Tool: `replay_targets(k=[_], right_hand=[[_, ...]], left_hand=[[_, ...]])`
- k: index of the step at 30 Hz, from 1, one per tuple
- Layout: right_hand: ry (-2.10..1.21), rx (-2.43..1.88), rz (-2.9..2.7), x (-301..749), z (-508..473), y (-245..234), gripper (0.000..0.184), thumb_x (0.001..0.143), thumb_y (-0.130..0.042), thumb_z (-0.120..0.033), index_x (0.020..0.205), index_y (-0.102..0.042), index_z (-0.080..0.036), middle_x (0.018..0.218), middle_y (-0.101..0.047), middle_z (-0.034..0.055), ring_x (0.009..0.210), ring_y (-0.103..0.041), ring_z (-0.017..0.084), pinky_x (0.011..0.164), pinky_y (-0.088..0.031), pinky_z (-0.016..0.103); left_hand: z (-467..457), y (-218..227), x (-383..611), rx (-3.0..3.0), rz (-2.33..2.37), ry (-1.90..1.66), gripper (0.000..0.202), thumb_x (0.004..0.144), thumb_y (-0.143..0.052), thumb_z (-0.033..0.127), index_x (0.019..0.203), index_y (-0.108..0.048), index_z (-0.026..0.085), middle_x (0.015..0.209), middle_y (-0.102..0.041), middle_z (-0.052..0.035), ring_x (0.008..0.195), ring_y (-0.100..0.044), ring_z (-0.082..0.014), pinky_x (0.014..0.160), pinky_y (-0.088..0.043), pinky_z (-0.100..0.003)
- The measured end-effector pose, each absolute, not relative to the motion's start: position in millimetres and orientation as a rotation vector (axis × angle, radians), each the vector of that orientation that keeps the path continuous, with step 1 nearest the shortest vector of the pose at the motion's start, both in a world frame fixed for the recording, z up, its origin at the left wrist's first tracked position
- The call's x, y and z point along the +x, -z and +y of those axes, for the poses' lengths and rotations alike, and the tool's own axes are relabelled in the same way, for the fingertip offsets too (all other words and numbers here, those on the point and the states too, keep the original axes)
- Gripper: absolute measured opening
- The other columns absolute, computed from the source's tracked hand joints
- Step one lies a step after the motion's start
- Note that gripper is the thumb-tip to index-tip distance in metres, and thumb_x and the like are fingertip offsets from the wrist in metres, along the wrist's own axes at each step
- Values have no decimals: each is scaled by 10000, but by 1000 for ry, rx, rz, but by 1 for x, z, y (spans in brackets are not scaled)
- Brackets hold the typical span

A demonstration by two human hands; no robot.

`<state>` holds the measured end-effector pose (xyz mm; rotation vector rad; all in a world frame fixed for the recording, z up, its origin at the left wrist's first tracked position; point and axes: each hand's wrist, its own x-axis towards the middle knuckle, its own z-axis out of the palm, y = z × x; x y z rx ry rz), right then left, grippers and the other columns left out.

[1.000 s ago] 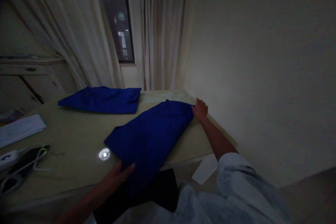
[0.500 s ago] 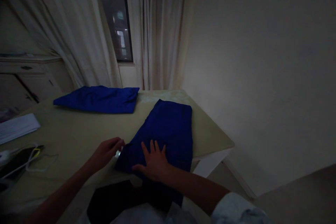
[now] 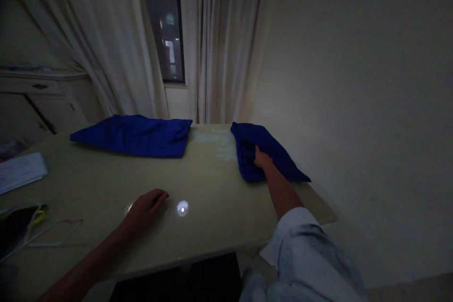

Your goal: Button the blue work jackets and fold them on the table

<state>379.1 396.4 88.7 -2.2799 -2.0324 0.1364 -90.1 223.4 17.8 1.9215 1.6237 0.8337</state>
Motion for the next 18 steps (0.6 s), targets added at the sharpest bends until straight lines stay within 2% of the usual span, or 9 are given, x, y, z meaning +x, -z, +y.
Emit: replay_targets(k=[2, 4, 6, 8, 10, 12, 15, 18], right_hand=[[-102, -2290, -1920, 377, 397, -81, 781, 906, -536, -219, 1622, -274, -47, 1356, -625, 329, 1240, -641, 418, 1063, -407, 679], [-7, -2223, -1822, 367, 385, -66, 677, 957, -455, -248, 1603, -335, -85, 1398, -613, 288, 1280, -610, 411, 1107, -364, 678], [45, -2122, -1831, 355, 365, -47, 638, 1007, -427, -371, 1598, -361, -139, 1398, -624, 247, 1289, -595, 408, 1127, -342, 669], [6, -2043, -1951, 345, 346, -29, 761, 987, -486, -556, 1626, -315, -179, 1439, -591, 246, 1303, -573, 434, 1099, -373, 666], [-35, -2005, -2057, 341, 338, -17, 844, 956, -532, -621, 1643, -283, -197, 1510, -521, 260, 1355, -521, 464, 1071, -397, 669], [-22, -2006, -2100, 342, 345, -13, 747, 1002, -481, -511, 1643, -285, -180, 1523, -505, 269, 1373, -508, 455, 1062, -411, 651], [11, -2058, -2063, 346, 374, -18, 643, 1028, -382, -302, 1630, -279, -101, 1430, -590, 276, 1288, -596, 390, 1062, -436, 582], [50, -2044, -1999, 351, 397, -21, 634, 1026, -384, -288, 1619, -281, -88, 1439, -596, 252, 1315, -585, 352, 1123, -392, 556]], left_hand=[[220, -16, -92, 1941, 1633, -800, 398, 956, -453, 539, 926, -715, 241, 969, -755, -94, 928, -693, -282, 837, -514, -370], [222, -16, -95, 1928, 1644, -798, 415, 985, -419, 531, 948, -704, 231, 982, -749, -95, 929, -690, -272, 833, -510, -365], [231, -18, -97, 1915, 1658, -789, 407, 996, -419, 518, 1034, -697, 225, 1009, -742, -89, 906, -690, -257, 825, -515, -362], [251, -22, -96, 1958, 1683, -765, 392, 983, -464, 488, 1158, -675, 208, 1075, -727, -96, 899, -694, -250, 842, -526, -367], [279, -28, -91, 2067, 1733, -748, 412, 964, -512, 431, 1256, -645, 173, 1183, -699, -131, 984, -693, -267, 914, -528, -390], [312, -35, -83, 2191, 1822, -740, 442, 957, -533, 362, 1323, -618, 129, 1313, -650, -181, 1160, -651, -305, 1017, -499, -418], [357, -41, -72, 2289, 2015, -664, 571, 945, -573, 307, 1479, -515, 112, 1541, -506, -216, 1395, -504, -348, 1120, -439, -446], [387, -41, -70, 2249, 2198, -500, 664, 951, -595, 373, 1557, -447, 146, 1656, -371, -218, 1484, -409, -383, 1142, -416, -495]])
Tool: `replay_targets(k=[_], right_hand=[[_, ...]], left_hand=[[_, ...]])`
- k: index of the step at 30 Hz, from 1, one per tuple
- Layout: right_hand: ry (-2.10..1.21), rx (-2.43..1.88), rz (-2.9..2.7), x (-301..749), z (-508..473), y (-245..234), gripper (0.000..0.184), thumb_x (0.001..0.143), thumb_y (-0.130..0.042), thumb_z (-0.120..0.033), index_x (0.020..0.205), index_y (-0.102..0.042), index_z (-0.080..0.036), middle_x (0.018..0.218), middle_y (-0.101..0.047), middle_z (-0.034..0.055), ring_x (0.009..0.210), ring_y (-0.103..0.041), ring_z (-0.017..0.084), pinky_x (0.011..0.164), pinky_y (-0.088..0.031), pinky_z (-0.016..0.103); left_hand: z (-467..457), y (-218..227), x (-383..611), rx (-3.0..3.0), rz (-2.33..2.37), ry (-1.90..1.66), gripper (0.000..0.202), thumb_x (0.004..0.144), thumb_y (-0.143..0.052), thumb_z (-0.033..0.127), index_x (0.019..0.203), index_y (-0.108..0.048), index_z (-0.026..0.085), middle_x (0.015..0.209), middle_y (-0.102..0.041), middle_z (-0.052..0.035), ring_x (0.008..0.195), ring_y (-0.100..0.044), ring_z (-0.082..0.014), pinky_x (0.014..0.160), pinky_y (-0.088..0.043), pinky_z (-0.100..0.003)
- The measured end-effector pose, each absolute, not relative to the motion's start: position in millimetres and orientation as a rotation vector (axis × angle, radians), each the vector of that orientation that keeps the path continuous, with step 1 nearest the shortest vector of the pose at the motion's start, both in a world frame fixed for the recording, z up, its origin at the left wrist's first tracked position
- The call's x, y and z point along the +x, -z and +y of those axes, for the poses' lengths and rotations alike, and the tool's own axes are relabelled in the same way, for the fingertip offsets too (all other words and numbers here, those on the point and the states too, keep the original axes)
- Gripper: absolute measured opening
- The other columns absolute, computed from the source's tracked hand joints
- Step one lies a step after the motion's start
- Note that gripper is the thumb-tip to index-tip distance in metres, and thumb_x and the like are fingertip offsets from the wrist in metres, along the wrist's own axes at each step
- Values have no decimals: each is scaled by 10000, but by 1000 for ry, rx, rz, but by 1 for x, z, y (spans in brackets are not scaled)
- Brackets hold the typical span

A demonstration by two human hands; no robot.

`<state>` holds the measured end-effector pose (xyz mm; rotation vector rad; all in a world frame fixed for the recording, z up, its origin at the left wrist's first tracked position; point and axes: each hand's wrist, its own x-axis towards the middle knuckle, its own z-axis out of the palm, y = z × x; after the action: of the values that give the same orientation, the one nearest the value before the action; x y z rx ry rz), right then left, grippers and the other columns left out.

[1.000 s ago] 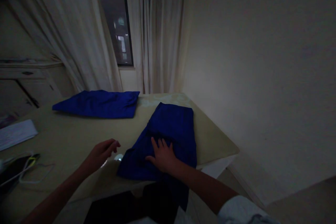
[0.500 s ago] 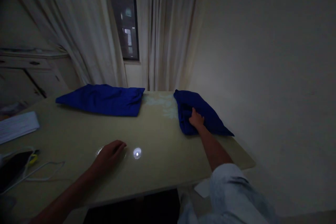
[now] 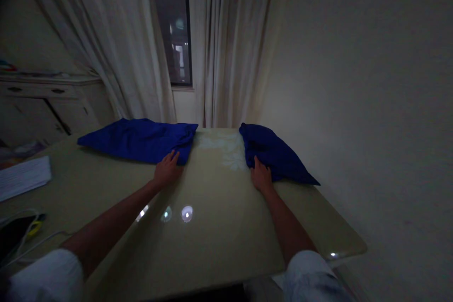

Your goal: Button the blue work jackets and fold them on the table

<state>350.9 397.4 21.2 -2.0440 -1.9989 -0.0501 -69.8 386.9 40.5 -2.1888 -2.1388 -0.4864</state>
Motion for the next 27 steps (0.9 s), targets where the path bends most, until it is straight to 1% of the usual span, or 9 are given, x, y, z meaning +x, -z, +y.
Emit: replay_targets(k=[2, 5, 7, 10, 14, 18, 20, 23, 27], right_hand=[[63, -2000, -1973, 352, 403, -19, 646, 1034, -403, -357, 1619, -283, -110, 1468, -580, 232, 1344, -562, 346, 1152, -364, 552], [91, -1941, -1902, 352, 400, -14, 668, 1030, -421, -467, 1597, -329, -126, 1481, -569, 224, 1355, -546, 346, 1178, -327, 551], [125, -1909, -1847, 351, 398, -11, 668, 1019, -429, -496, 1575, -367, -132, 1486, -560, 224, 1376, -517, 349, 1199, -281, 571], [154, -1879, -1805, 349, 397, -11, 672, 1007, -423, -512, 1559, -394, -130, 1503, -535, 226, 1413, -463, 354, 1214, -232, 596], [186, -1837, -1807, 348, 396, -14, 690, 1004, -414, -518, 1539, -422, -82, 1505, -518, 244, 1419, -445, 360, 1220, -231, 567], [161, -1754, -1792, 347, 385, -22, 619, 1018, -384, -488, 1478, -502, -91, 1442, -583, 230, 1369, -496, 349, 1182, -314, 524], [23, -1724, -1776, 343, 375, -26, 549, 1033, -345, -464, 1411, -567, -133, 1330, -668, 195, 1281, -581, 327, 1122, -397, 488], [-281, -1746, -1755, 329, 356, -29, 524, 1061, -280, -504, 1310, -633, -206, 1188, -742, 137, 1140, -687, 296, 1005, -499, 419], [-426, -1764, -1799, 294, 334, -30, 684, 992, -444, -679, 1460, -530, -188, 1332, -688, 177, 1227, -669, 333, 1056, -492, 437]], left_hand=[[400, -40, -74, -2161, -2226, 378, 563, 983, -539, 415, 1491, -546, 171, 1592, -470, -225, 1427, -488, -394, 1102, -446, -517], [414, -51, -84, -2149, -2311, 283, 380, 1010, -463, 343, 1220, -738, 185, 1291, -711, -222, 1181, -681, -385, 960, -525, -481], [421, -69, -88, -2092, -2342, 288, 382, 1021, -424, 317, 1135, -759, 172, 1144, -752, -236, 1067, -726, -386, 878, -543, -460], [415, -109, -82, -1925, -2359, 404, 472, 1058, -336, 384, 1169, -732, 152, 1111, -747, -260, 1037, -732, -407, 827, -544, -462], [364, -150, -44, -2017, -2163, 685, 504, 1072, -339, 458, 1116, -739, 154, 1019, -771, -215, 973, -747, -381, 820, -531, -433], [305, -141, -20, -2836, -1707, 895, 455, 1056, -430, 500, 1342, -655, 228, 1034, -799, -107, 942, -760, -269, 818, -536, -328], [297, -124, -39, -2882, -1706, 992, 465, 1034, -477, 494, 1394, -617, 236, 1103, -796, -90, 985, -758, -258, 860, -543, -323], [313, -99, -105, -2325, -2102, 1001, 481, 987, -525, 428, 1361, -629, 143, 1269, -737, -174, 1179, -698, -337, 1021, -512, -406], [343, -75, -193, -1572, -2697, 736, 850, 878, -625, 601, 1447, -500, -18, 1447, -545, -374, 1371, -516, -511, 1084, -455, -593]])
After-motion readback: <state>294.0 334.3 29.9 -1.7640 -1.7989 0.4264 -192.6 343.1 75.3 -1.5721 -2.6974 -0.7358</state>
